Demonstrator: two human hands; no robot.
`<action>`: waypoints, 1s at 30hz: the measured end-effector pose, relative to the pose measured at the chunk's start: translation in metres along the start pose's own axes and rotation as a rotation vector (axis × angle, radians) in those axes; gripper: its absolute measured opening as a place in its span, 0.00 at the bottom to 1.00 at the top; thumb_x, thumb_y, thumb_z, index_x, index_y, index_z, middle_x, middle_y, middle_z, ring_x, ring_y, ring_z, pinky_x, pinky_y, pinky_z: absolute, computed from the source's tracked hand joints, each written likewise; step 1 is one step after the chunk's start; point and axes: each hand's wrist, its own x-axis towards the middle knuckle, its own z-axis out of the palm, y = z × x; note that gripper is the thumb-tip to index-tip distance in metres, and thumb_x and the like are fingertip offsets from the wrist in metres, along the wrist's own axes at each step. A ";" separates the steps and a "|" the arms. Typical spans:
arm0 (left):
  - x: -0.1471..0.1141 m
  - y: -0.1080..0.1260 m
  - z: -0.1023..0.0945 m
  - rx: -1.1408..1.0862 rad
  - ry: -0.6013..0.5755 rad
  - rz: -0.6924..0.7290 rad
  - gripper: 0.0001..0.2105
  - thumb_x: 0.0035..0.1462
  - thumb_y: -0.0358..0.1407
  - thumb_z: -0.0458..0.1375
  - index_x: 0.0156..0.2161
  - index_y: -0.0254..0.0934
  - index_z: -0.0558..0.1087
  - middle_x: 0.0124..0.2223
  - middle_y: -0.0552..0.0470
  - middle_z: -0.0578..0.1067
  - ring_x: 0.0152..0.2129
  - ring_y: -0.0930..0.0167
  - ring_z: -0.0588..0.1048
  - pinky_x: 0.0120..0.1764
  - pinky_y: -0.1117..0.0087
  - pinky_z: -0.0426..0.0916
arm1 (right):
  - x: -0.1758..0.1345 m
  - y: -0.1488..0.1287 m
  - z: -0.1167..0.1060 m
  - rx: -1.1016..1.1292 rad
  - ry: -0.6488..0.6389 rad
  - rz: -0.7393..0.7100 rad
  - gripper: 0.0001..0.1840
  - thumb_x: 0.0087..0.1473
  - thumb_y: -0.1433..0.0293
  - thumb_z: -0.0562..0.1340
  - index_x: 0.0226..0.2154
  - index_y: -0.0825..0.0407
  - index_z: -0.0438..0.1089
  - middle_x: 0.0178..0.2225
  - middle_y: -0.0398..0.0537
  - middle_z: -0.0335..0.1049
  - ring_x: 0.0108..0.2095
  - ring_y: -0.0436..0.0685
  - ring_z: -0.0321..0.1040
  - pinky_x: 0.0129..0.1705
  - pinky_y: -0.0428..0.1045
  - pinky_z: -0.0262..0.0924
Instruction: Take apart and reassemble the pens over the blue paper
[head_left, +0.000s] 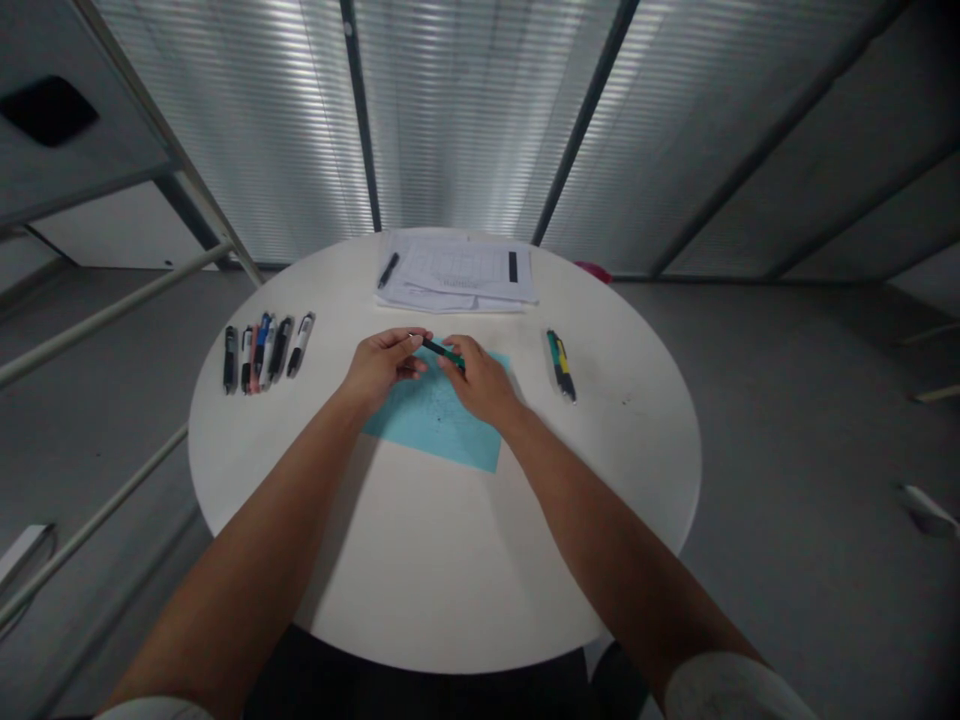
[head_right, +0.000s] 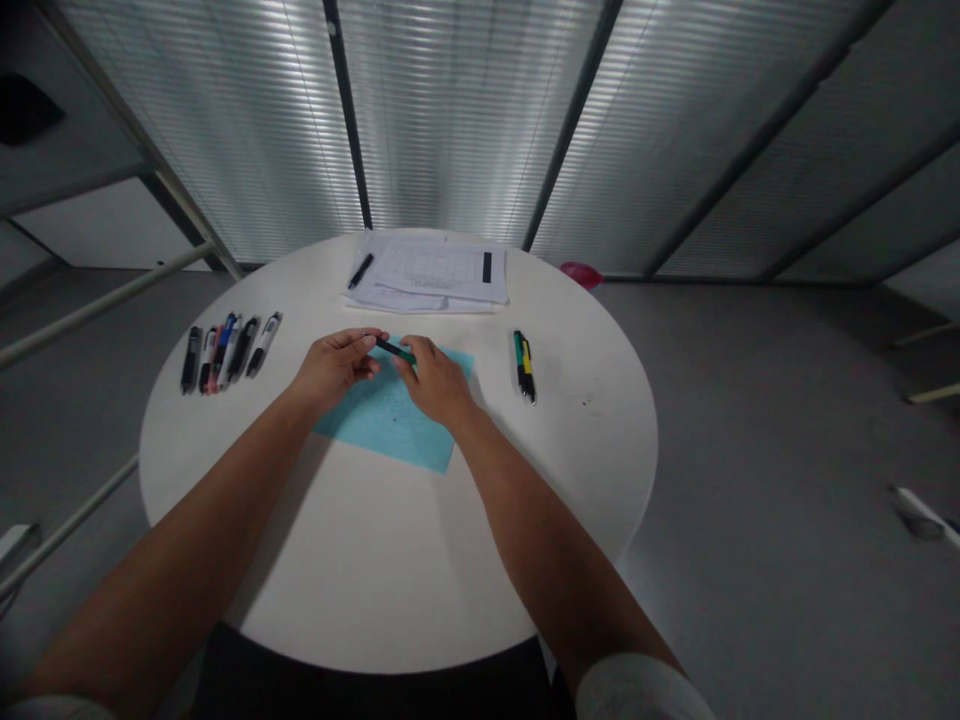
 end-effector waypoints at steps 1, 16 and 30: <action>0.000 0.000 0.000 0.002 0.005 0.002 0.16 0.46 0.40 0.69 0.40 0.33 0.78 0.36 0.47 0.78 0.20 0.77 0.73 0.24 0.74 0.68 | 0.000 0.000 0.000 0.003 0.010 0.014 0.15 0.63 0.62 0.54 0.49 0.51 0.62 0.46 0.53 0.69 0.45 0.57 0.68 0.44 0.52 0.62; 0.001 0.000 -0.002 0.003 0.050 0.008 0.15 0.45 0.39 0.69 0.39 0.33 0.79 0.39 0.44 0.79 0.20 0.77 0.72 0.24 0.75 0.67 | 0.000 0.003 0.002 -0.006 0.005 0.031 0.14 0.63 0.63 0.54 0.49 0.50 0.63 0.45 0.51 0.69 0.43 0.56 0.69 0.42 0.50 0.62; 0.002 0.000 -0.002 -0.020 0.078 0.025 0.15 0.45 0.38 0.69 0.38 0.33 0.79 0.45 0.42 0.78 0.19 0.78 0.72 0.22 0.75 0.65 | 0.001 0.008 0.003 -0.057 -0.018 -0.017 0.14 0.65 0.62 0.50 0.45 0.51 0.66 0.43 0.51 0.70 0.41 0.55 0.68 0.44 0.50 0.60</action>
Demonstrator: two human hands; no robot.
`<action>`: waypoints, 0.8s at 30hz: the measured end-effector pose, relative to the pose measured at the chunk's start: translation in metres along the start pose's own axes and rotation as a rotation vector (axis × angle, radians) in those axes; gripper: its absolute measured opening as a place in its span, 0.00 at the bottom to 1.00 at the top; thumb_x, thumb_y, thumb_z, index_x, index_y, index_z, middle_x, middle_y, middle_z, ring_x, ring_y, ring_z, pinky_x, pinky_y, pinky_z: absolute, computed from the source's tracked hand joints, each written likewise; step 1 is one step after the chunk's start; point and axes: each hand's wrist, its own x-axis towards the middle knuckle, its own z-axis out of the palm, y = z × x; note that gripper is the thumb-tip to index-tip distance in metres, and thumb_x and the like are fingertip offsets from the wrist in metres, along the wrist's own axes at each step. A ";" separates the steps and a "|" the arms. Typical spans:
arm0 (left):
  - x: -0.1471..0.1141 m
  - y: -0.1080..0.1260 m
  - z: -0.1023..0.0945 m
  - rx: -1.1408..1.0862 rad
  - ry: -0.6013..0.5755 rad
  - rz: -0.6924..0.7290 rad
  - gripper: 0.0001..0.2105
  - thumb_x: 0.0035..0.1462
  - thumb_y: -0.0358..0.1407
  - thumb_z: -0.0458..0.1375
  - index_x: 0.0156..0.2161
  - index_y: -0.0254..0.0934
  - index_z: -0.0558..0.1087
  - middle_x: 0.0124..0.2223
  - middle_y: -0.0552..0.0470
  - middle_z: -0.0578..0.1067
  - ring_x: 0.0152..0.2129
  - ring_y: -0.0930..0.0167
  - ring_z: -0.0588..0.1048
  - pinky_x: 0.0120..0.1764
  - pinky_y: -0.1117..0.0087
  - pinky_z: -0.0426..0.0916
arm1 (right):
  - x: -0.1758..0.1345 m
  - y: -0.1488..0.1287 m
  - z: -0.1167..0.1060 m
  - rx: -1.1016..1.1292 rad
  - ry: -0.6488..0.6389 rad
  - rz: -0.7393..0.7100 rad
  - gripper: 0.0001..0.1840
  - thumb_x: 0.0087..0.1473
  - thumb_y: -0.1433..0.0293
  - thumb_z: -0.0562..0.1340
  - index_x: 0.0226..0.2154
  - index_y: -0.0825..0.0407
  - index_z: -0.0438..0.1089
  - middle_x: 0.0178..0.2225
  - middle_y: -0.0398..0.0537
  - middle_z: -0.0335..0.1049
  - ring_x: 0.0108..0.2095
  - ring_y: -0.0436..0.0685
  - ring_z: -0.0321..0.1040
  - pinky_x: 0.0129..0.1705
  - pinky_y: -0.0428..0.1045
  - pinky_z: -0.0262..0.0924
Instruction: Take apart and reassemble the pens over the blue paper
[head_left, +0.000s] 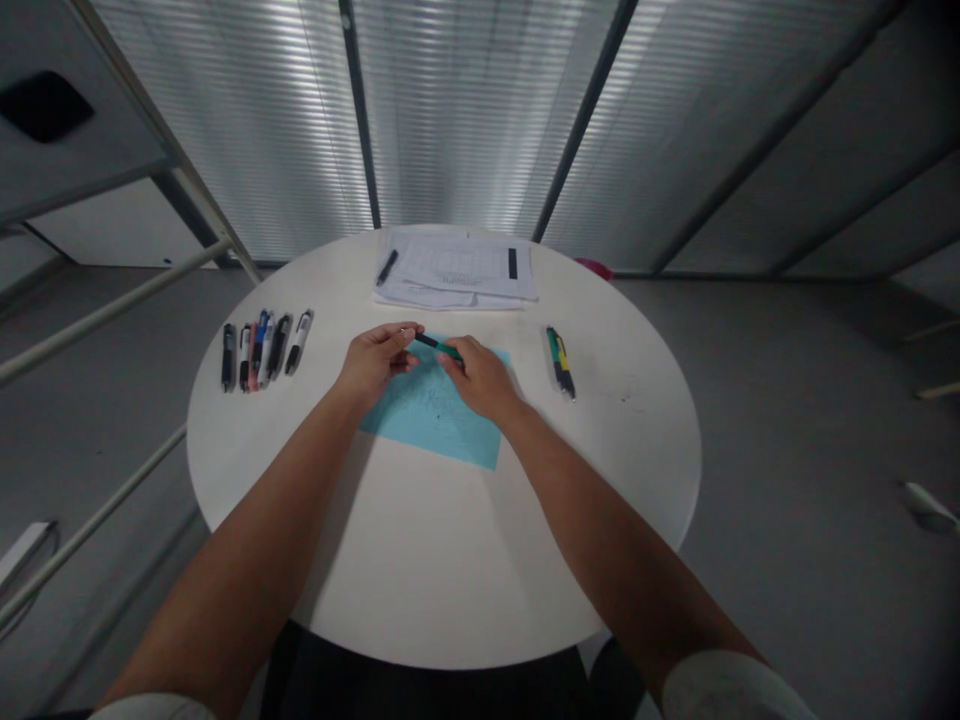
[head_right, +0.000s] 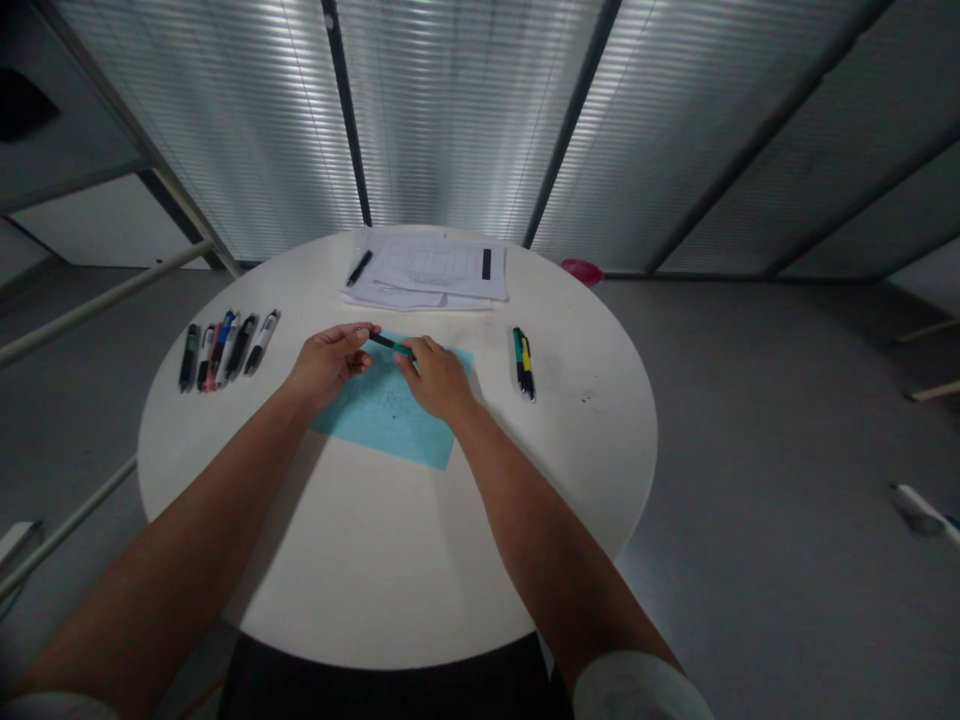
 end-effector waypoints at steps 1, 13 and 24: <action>0.000 0.000 0.000 -0.002 0.011 -0.002 0.15 0.44 0.39 0.70 0.38 0.33 0.79 0.45 0.42 0.78 0.19 0.79 0.71 0.22 0.75 0.65 | 0.000 0.000 0.000 0.006 0.011 0.016 0.14 0.64 0.62 0.53 0.47 0.51 0.65 0.44 0.51 0.70 0.40 0.55 0.68 0.43 0.51 0.60; 0.001 -0.001 -0.002 -0.029 0.011 0.001 0.13 0.47 0.38 0.68 0.38 0.33 0.78 0.47 0.42 0.78 0.19 0.80 0.71 0.21 0.76 0.64 | 0.002 0.004 0.001 0.025 -0.037 0.034 0.15 0.67 0.65 0.46 0.42 0.50 0.66 0.36 0.48 0.73 0.37 0.55 0.69 0.40 0.50 0.58; 0.000 0.001 -0.001 -0.071 0.020 -0.006 0.11 0.48 0.36 0.67 0.37 0.33 0.78 0.48 0.44 0.77 0.19 0.81 0.70 0.19 0.77 0.64 | 0.001 0.001 0.000 0.076 0.066 0.053 0.08 0.61 0.63 0.56 0.40 0.49 0.64 0.42 0.50 0.68 0.42 0.57 0.67 0.43 0.52 0.59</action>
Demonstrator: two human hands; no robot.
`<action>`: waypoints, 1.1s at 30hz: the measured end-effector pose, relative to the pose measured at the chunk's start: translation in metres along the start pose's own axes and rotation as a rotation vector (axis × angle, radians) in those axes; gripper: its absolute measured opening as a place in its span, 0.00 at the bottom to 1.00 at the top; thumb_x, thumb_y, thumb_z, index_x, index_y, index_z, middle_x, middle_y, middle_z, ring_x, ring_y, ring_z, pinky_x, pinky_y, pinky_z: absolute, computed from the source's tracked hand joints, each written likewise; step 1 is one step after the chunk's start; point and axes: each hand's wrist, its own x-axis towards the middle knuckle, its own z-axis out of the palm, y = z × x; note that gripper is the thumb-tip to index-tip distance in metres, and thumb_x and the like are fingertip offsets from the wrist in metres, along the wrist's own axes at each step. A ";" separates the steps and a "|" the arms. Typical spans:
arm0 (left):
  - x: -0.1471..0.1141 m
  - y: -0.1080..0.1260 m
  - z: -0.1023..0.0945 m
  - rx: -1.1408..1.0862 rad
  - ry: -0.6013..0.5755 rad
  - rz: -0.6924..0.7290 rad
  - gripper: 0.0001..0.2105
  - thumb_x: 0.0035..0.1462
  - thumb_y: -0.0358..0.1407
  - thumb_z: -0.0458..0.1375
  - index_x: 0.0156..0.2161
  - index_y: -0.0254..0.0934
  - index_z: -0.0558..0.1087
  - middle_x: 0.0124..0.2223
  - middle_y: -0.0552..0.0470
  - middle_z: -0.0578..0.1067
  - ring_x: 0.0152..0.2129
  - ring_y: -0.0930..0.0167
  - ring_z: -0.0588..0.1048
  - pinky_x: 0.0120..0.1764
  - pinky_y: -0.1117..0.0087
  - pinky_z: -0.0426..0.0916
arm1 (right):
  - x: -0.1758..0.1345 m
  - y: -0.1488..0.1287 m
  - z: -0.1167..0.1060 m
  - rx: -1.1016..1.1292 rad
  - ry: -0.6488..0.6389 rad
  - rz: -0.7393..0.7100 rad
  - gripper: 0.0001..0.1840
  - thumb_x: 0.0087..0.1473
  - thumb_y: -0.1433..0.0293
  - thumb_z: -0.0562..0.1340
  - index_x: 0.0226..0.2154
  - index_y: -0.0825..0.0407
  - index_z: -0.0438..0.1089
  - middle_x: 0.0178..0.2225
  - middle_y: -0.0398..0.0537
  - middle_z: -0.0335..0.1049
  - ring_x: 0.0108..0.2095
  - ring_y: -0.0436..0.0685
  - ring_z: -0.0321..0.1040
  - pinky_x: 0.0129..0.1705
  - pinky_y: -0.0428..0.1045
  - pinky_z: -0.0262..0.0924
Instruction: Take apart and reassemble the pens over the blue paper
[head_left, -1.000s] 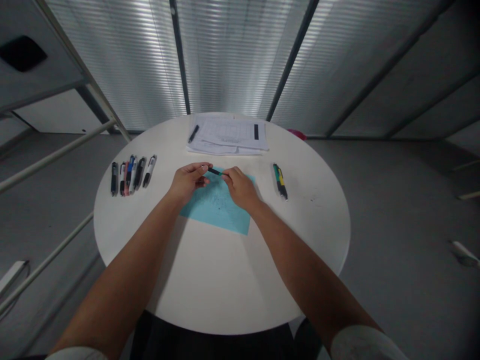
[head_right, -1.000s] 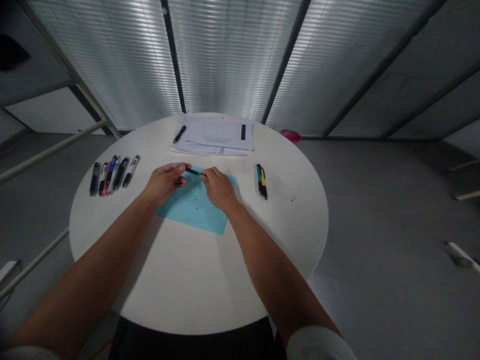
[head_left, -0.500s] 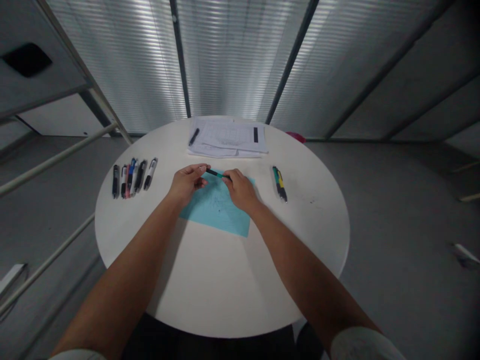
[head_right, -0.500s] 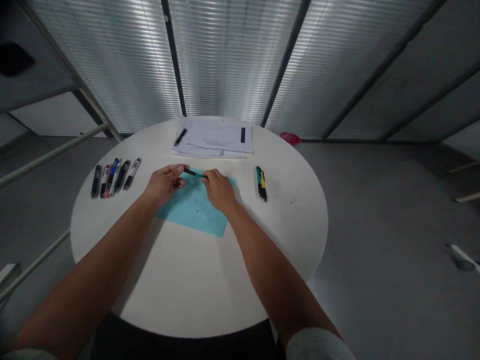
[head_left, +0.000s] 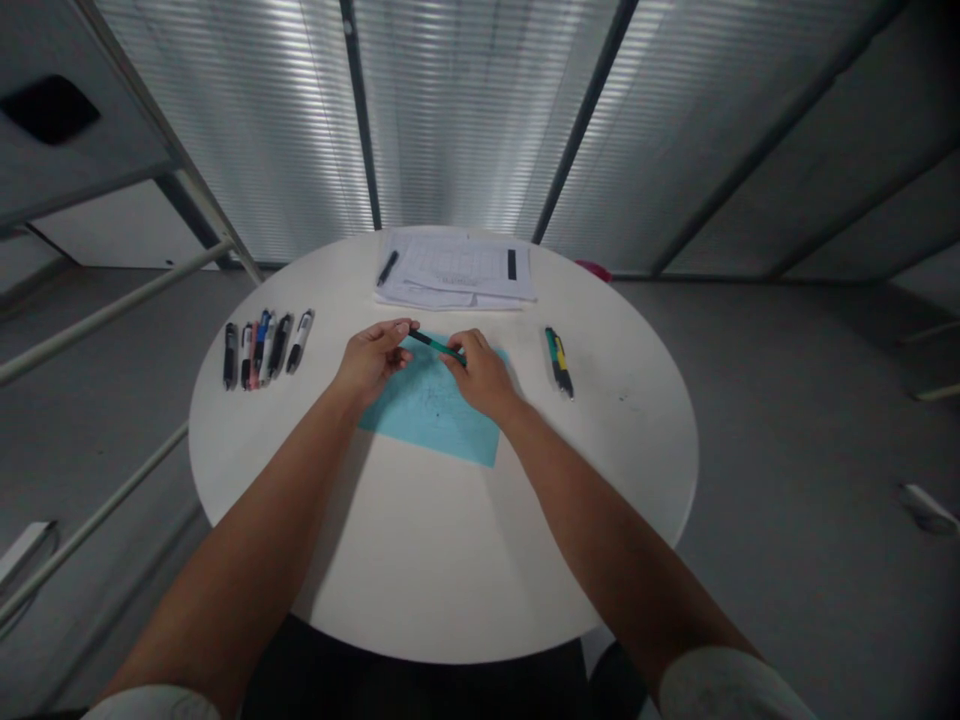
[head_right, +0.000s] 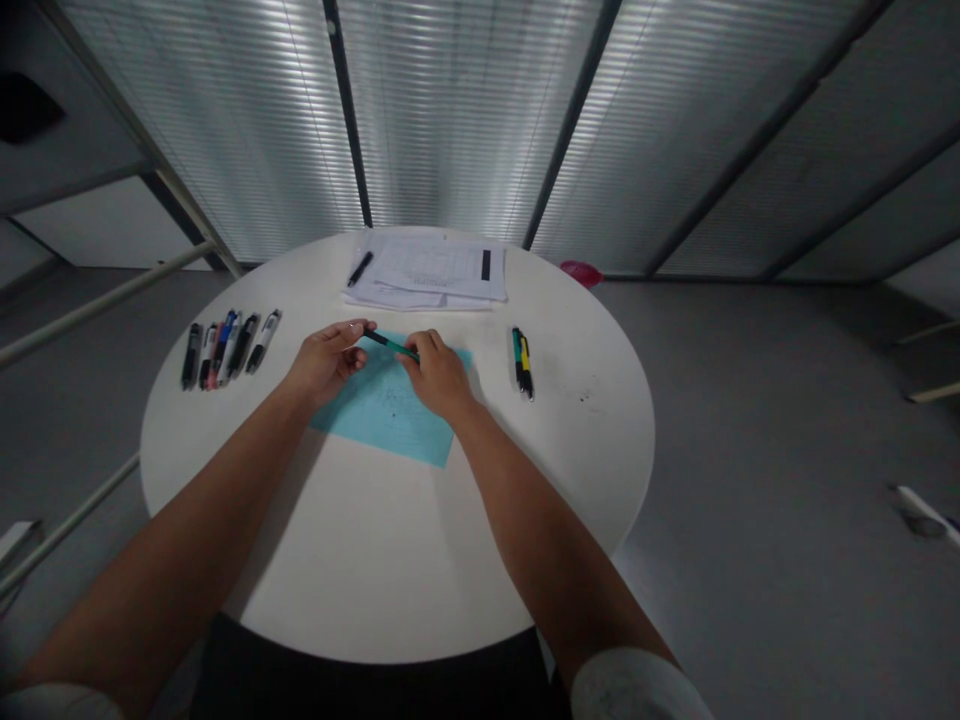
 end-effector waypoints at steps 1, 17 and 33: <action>0.001 -0.001 0.000 -0.001 -0.006 0.000 0.11 0.48 0.36 0.67 0.37 0.33 0.78 0.48 0.44 0.77 0.18 0.81 0.70 0.19 0.77 0.64 | 0.001 0.001 0.000 -0.001 0.007 -0.004 0.08 0.62 0.64 0.55 0.40 0.49 0.65 0.42 0.51 0.68 0.43 0.58 0.66 0.44 0.52 0.59; 0.005 -0.003 -0.003 -0.029 -0.006 0.028 0.10 0.45 0.37 0.68 0.33 0.34 0.77 0.46 0.46 0.78 0.18 0.81 0.69 0.19 0.77 0.64 | 0.002 0.002 0.002 0.301 0.002 0.093 0.15 0.63 0.56 0.52 0.39 0.47 0.66 0.24 0.40 0.70 0.23 0.50 0.63 0.29 0.46 0.54; 0.001 -0.004 0.002 0.432 0.132 0.274 0.12 0.45 0.41 0.68 0.33 0.35 0.80 0.28 0.50 0.76 0.22 0.74 0.69 0.25 0.73 0.63 | 0.018 0.012 -0.014 1.488 0.162 0.662 0.20 0.58 0.50 0.54 0.35 0.48 0.68 0.30 0.44 0.73 0.22 0.49 0.62 0.24 0.46 0.63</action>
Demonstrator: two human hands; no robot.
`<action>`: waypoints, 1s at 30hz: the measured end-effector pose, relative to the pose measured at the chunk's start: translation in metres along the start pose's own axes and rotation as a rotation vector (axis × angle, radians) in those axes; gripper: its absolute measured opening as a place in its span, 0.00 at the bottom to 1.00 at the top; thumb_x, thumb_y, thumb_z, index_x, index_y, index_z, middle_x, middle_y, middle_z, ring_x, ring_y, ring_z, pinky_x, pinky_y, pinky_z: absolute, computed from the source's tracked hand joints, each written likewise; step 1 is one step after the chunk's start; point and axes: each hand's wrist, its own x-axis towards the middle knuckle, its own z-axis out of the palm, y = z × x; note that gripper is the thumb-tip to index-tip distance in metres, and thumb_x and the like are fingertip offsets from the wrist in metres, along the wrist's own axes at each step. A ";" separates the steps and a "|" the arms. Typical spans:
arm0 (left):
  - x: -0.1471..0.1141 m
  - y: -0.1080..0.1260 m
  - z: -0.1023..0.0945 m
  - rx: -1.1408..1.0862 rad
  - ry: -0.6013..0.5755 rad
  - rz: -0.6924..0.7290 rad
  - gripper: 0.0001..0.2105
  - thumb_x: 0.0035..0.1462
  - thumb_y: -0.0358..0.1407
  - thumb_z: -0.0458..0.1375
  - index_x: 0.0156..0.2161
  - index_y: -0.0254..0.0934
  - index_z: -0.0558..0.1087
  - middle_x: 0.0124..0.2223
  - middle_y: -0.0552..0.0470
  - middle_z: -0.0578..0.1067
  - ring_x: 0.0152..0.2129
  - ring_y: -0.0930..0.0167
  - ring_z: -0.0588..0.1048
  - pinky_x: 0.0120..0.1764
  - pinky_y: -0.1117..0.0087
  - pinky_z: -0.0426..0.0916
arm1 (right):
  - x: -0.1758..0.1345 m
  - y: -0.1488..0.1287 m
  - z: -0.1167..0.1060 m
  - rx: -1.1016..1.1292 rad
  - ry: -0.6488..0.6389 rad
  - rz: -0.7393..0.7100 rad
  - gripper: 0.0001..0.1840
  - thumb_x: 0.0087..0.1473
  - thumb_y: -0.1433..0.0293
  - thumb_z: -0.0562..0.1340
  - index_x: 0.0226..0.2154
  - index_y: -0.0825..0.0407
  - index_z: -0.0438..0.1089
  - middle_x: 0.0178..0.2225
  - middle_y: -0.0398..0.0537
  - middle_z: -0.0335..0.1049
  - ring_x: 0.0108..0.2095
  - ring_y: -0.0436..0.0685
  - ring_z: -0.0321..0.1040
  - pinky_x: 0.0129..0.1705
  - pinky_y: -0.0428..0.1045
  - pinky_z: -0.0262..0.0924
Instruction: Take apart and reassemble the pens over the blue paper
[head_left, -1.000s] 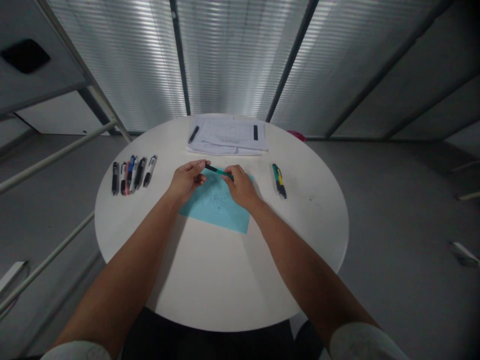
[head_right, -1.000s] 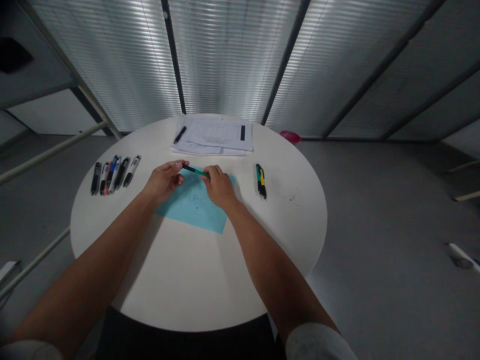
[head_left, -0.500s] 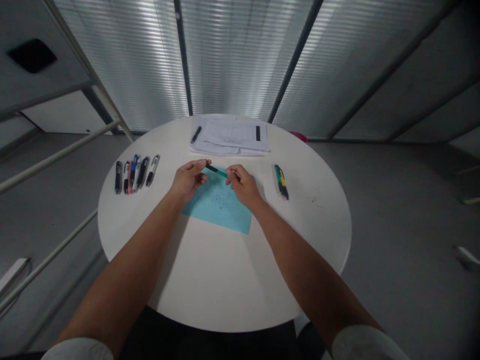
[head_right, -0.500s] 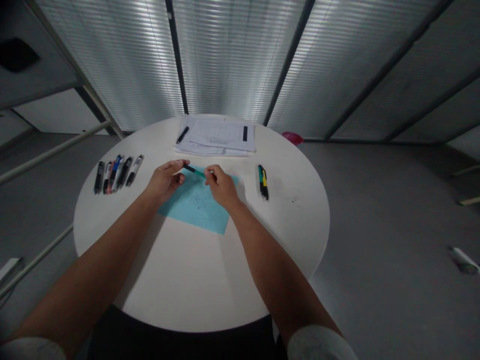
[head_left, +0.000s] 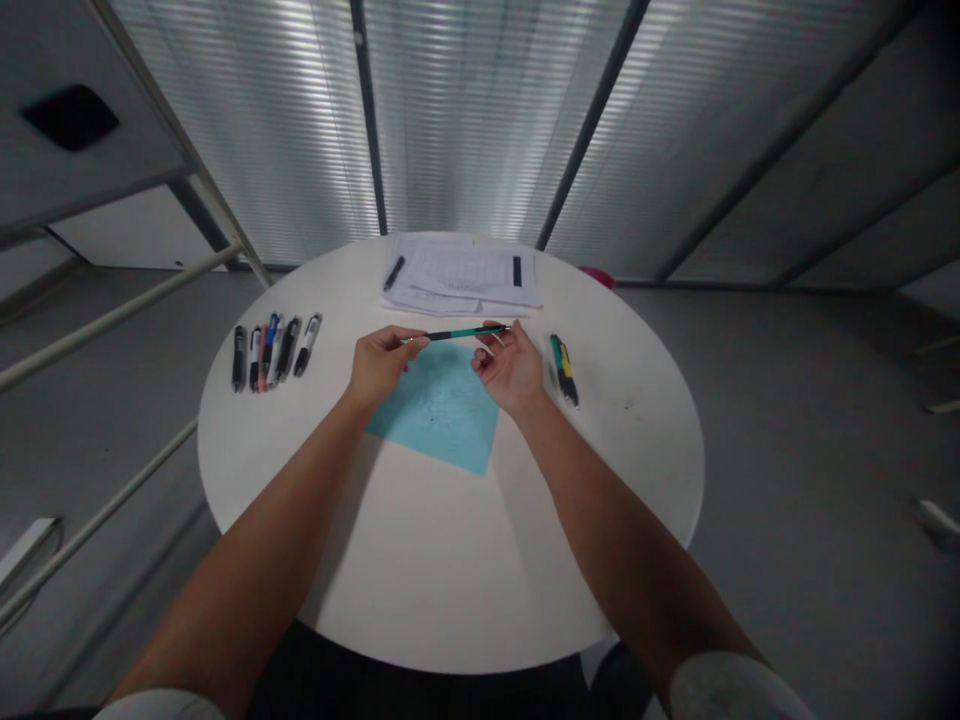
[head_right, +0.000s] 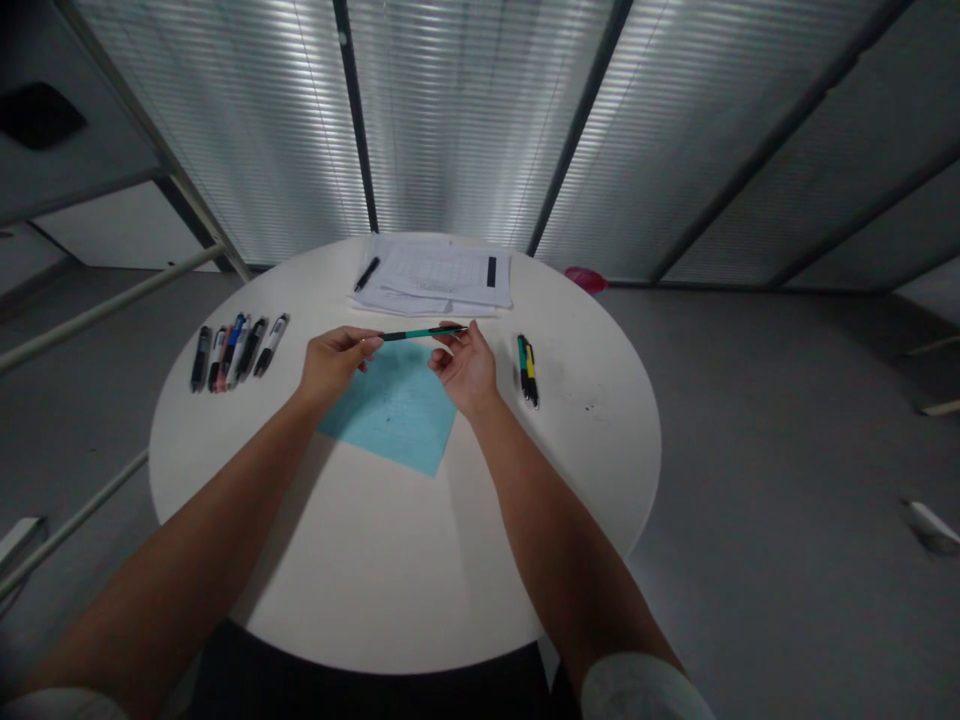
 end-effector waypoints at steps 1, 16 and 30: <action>-0.001 0.000 0.001 0.050 -0.007 0.021 0.11 0.45 0.40 0.68 0.33 0.36 0.80 0.29 0.50 0.77 0.22 0.74 0.69 0.26 0.73 0.64 | 0.000 0.000 -0.001 0.014 -0.022 0.016 0.21 0.58 0.50 0.53 0.36 0.48 0.69 0.32 0.45 0.73 0.23 0.49 0.63 0.25 0.47 0.63; -0.003 -0.013 0.004 0.338 -0.088 0.187 0.07 0.47 0.39 0.66 0.33 0.40 0.81 0.32 0.49 0.76 0.32 0.68 0.71 0.39 0.67 0.65 | -0.010 -0.003 -0.003 0.030 -0.241 0.091 0.27 0.55 0.43 0.50 0.33 0.49 0.64 0.40 0.52 0.73 0.39 0.60 0.70 0.42 0.59 0.67; 0.002 -0.017 -0.005 0.487 -0.134 0.248 0.05 0.49 0.34 0.62 0.33 0.41 0.80 0.33 0.47 0.76 0.35 0.62 0.71 0.45 0.60 0.64 | -0.006 -0.002 -0.010 -0.053 -0.100 -0.042 0.31 0.53 0.38 0.45 0.29 0.48 0.62 0.33 0.50 0.70 0.32 0.58 0.67 0.38 0.58 0.65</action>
